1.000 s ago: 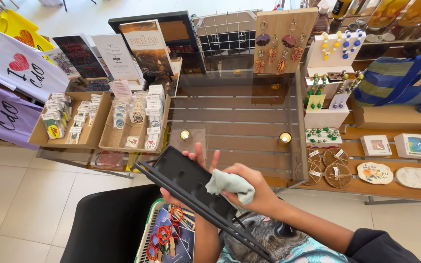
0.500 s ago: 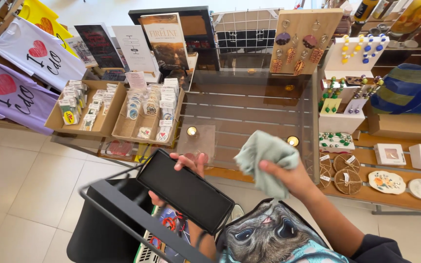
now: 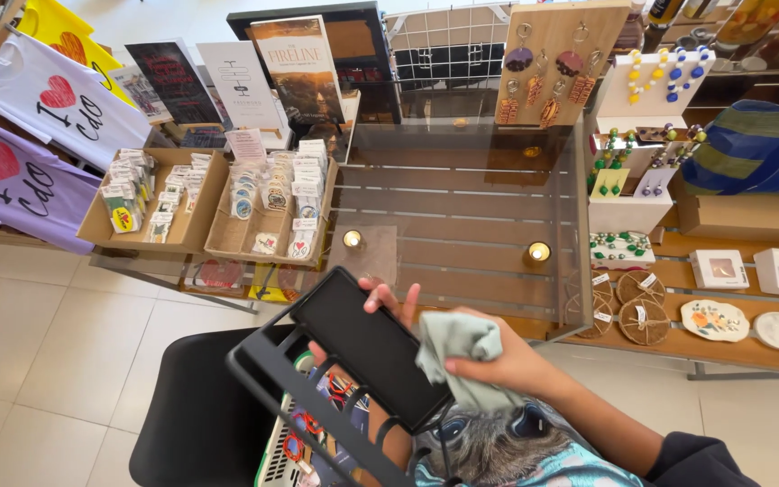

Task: Cleaning a jewelry display stand and organizing bracelets into a basket in a retail shop.

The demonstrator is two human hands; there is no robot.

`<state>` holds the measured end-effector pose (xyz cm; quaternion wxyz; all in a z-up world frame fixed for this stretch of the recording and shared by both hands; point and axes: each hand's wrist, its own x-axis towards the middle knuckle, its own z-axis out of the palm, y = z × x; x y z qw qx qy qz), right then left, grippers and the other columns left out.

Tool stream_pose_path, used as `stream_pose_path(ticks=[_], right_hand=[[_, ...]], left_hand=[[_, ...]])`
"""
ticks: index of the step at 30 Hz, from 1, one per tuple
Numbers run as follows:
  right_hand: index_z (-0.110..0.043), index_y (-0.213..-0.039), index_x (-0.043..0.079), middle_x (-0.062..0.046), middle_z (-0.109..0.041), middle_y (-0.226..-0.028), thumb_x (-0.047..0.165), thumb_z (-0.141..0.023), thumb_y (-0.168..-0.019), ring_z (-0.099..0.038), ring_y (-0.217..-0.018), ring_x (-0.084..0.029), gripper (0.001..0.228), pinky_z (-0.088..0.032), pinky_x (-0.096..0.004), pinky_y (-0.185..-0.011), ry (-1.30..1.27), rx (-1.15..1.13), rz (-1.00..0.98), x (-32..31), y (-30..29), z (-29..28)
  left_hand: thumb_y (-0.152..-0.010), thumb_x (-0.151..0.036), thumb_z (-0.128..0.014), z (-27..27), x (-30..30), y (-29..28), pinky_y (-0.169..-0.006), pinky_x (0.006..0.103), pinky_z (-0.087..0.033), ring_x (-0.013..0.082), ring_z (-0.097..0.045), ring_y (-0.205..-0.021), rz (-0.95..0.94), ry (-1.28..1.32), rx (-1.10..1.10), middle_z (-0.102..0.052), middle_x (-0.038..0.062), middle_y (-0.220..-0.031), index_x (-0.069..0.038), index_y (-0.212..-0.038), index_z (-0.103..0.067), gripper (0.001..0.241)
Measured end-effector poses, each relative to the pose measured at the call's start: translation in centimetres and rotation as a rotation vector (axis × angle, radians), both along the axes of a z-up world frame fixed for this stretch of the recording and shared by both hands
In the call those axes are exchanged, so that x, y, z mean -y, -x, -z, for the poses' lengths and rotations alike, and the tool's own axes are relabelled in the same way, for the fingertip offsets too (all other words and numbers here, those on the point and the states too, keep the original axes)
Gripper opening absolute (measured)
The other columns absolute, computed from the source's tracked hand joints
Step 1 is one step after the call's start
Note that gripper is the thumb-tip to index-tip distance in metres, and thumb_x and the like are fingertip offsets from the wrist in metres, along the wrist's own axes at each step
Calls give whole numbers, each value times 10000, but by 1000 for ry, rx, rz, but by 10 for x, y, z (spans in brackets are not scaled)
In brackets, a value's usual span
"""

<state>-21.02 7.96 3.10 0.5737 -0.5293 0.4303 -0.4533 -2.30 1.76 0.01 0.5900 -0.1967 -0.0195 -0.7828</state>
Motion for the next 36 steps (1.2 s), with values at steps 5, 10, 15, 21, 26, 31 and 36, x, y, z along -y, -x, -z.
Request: stream_pose_path(ticks=[5,10,15,21,26,31,36], right_hand=[[-677,-1182,56,-23,-696,-1049,97,-782,-766,-651,-990,-123,431,-519,-294,-872,127,-163,68,-7,-2,12],[-619,-1236,70,-59,-656,-1128,109,-824,-803,-632,-1076,-166,480,-502,-307,-934,273,-177,189,-7,-19,-3],[-634,-1253,69,-34,-697,-1102,119,-833,-812,-641,-1051,-143,487,-512,-306,-924,38,-65,12,-20,-20,14],[-559,-1373,63,-41,-650,-1232,230,-737,-861,-594,-1147,-136,567,-478,-318,-989,-112,263,-212,-30,3,30],[-543,-1388,85,-51,-630,-1189,309,-632,-951,-588,-1134,-136,499,-468,-309,-981,-219,232,-257,-37,-2,30],[-488,-1313,131,-9,-605,-1080,230,-630,-993,-573,-1055,-93,364,-469,-282,-927,-180,-110,-304,-39,-8,3],[-492,-1260,121,-7,-578,-1038,170,-684,-964,-553,-1002,-98,356,-466,-278,-891,-183,-76,-265,-40,-15,5]], left_hand=[[-854,-573,-751,1,8,-30,-1289,641,-94,328,-560,-1265,-133,-32,-55,-536,170,-1354,27,-1485,-382,946],[-858,-569,-772,3,4,-25,-1334,587,-107,332,-565,-1269,-169,61,130,-544,156,-1146,68,-1465,-378,964],[-850,-543,-787,3,1,-7,-1346,592,-108,326,-564,-1293,-83,165,198,-542,148,-1143,87,-1455,-381,963],[-825,-528,-789,25,2,-5,-1291,641,-129,319,-554,-1278,70,202,70,-534,138,-1149,57,-1484,-360,981],[-812,-561,-813,33,-16,-14,-1275,632,-126,332,-528,-1234,79,73,129,-513,141,-1096,60,-1457,-336,1014],[-785,-555,-806,23,-37,-11,-1280,618,-141,274,-525,-1153,-70,86,170,-490,109,-1089,58,-1430,-350,1000],[-784,-574,-811,18,-45,-12,-1266,642,-146,277,-518,-1124,-90,-20,259,-473,115,-1076,58,-1423,-339,1015]])
